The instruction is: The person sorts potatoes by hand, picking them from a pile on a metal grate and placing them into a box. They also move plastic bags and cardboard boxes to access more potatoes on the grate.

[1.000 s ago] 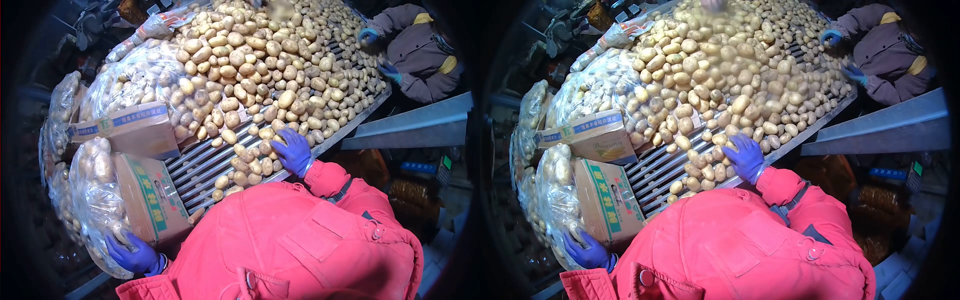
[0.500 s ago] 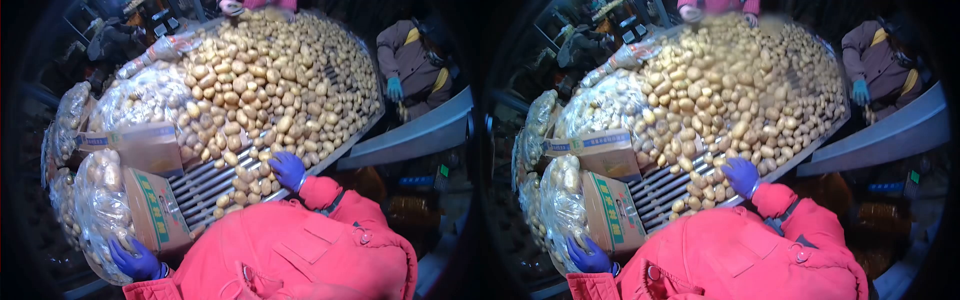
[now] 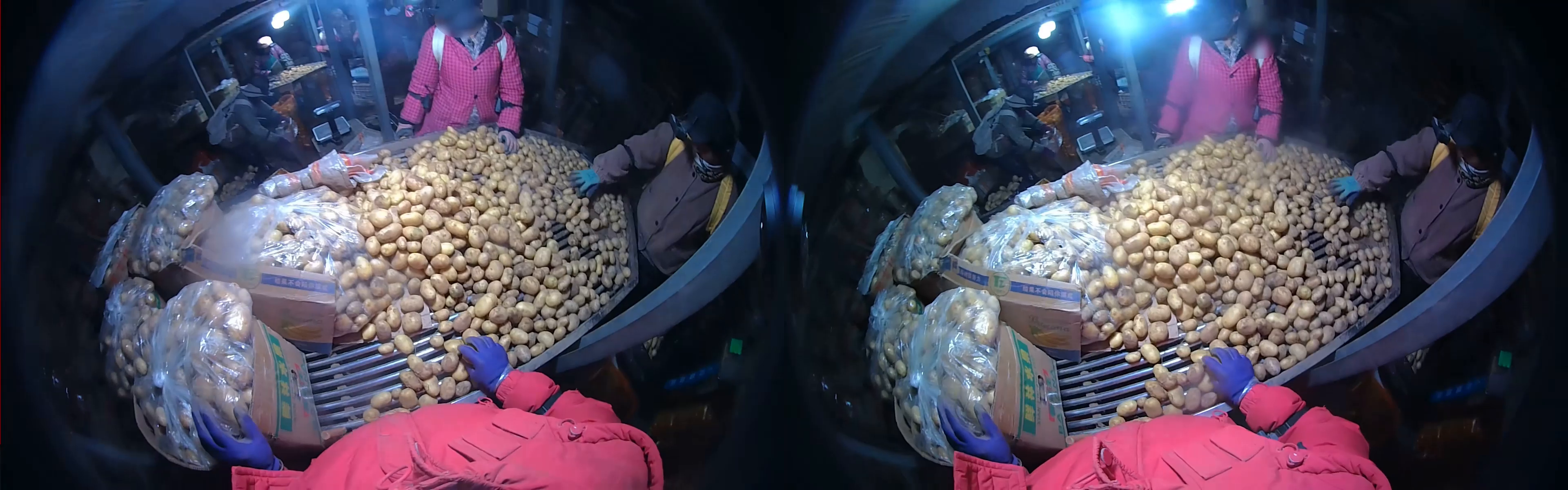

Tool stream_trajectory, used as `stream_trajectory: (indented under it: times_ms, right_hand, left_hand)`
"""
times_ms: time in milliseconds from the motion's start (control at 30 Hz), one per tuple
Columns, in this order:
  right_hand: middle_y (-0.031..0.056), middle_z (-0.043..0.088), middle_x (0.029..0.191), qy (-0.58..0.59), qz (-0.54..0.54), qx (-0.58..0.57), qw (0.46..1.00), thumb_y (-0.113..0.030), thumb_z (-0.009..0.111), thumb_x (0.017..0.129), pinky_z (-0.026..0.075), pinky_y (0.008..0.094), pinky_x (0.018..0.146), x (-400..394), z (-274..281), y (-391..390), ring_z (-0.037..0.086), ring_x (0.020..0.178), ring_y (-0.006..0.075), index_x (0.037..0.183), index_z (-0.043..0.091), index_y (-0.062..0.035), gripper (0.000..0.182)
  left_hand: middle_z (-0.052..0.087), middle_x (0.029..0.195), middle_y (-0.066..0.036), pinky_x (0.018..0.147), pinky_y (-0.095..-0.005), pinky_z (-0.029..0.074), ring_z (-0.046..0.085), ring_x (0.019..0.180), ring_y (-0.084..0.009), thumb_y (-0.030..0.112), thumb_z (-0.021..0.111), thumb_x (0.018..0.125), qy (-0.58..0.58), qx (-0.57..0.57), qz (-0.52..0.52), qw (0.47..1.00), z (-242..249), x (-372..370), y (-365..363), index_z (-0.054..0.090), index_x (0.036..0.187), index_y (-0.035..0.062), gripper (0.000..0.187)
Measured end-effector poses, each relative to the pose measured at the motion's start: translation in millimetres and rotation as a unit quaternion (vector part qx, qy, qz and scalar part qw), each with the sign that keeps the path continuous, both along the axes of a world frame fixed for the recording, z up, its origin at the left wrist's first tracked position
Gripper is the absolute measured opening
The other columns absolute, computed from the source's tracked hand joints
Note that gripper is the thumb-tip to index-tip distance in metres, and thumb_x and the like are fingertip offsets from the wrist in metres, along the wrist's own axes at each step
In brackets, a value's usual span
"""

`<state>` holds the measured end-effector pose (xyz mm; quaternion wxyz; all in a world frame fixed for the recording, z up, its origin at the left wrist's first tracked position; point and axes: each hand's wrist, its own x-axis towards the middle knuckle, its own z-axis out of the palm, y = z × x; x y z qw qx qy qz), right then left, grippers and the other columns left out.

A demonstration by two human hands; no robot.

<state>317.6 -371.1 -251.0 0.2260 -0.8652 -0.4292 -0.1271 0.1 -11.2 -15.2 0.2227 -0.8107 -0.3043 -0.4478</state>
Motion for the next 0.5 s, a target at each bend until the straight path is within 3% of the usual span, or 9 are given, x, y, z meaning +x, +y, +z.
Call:
stream_trajectory:
  times_ms: [133,233,267,333,467,500]
  right_hand:
    - [0.0105,0.065,0.115,-0.031,-0.014,0.017,0.999,-0.019,0.072,0.079,0.051,0.0483,0.081,2,7,-10,0.063,0.103,0.0347,0.116,0.067,-0.0172,0.037]
    - [0.0112,0.065,0.114,-0.024,-0.030,-0.022,0.999,-0.016,0.073,0.078,0.051,0.0484,0.085,10,9,-28,0.062,0.104,0.0352,0.115,0.067,-0.0164,0.037]
    - [0.0112,0.065,0.114,-0.018,-0.038,-0.045,0.998,-0.016,0.073,0.078,0.050,0.0483,0.086,15,8,-38,0.062,0.105,0.0352,0.114,0.067,-0.0167,0.037]
    - [0.0126,0.065,0.115,-0.097,-0.030,0.003,0.995,-0.016,0.072,0.081,0.050,0.0483,0.091,26,-7,-54,0.062,0.107,0.0366,0.114,0.067,-0.0159,0.034]
    - [0.0105,0.066,0.120,-0.096,-0.092,-0.001,0.991,-0.019,0.076,0.081,0.050,0.0487,0.096,51,-19,-76,0.062,0.113,0.0348,0.119,0.068,-0.0167,0.038]
    - [0.0098,0.066,0.121,-0.095,-0.085,-0.004,0.992,-0.021,0.074,0.083,0.049,0.0489,0.096,55,-26,-79,0.062,0.113,0.0340,0.119,0.068,-0.0174,0.037]
  left_hand:
    - [0.053,0.149,-0.027,0.116,-0.0589,0.039,0.051,0.137,-0.0469,0.028,0.072,0.096,0.000,-0.037,-0.088,0.995,43,1,-25,0.048,0.149,-0.0044,0.066]
    - [0.058,0.139,-0.026,0.115,-0.0597,0.040,0.055,0.129,-0.0464,0.043,0.073,0.096,0.049,-0.092,-0.309,0.945,90,17,-30,0.050,0.146,-0.0031,0.072]
    - [0.061,0.136,-0.025,0.113,-0.0590,0.041,0.058,0.126,-0.0452,0.047,0.077,0.091,0.096,-0.108,-0.379,0.914,111,28,-33,0.053,0.143,-0.0016,0.076]
    - [0.064,0.132,-0.024,0.111,-0.0558,0.045,0.061,0.124,-0.0449,0.039,0.084,0.083,0.175,-0.183,-0.499,0.829,150,48,-54,0.057,0.136,-0.0013,0.072]
    - [0.068,0.128,-0.021,0.107,-0.0564,0.051,0.065,0.120,-0.0436,0.038,0.077,0.094,0.229,-0.266,-0.722,0.596,191,91,-97,0.071,0.124,0.0012,0.048]
    - [0.069,0.128,-0.021,0.106,-0.0558,0.051,0.064,0.121,-0.0444,0.037,0.074,0.097,0.191,-0.276,-0.766,0.549,191,99,-109,0.074,0.120,0.0007,0.043]
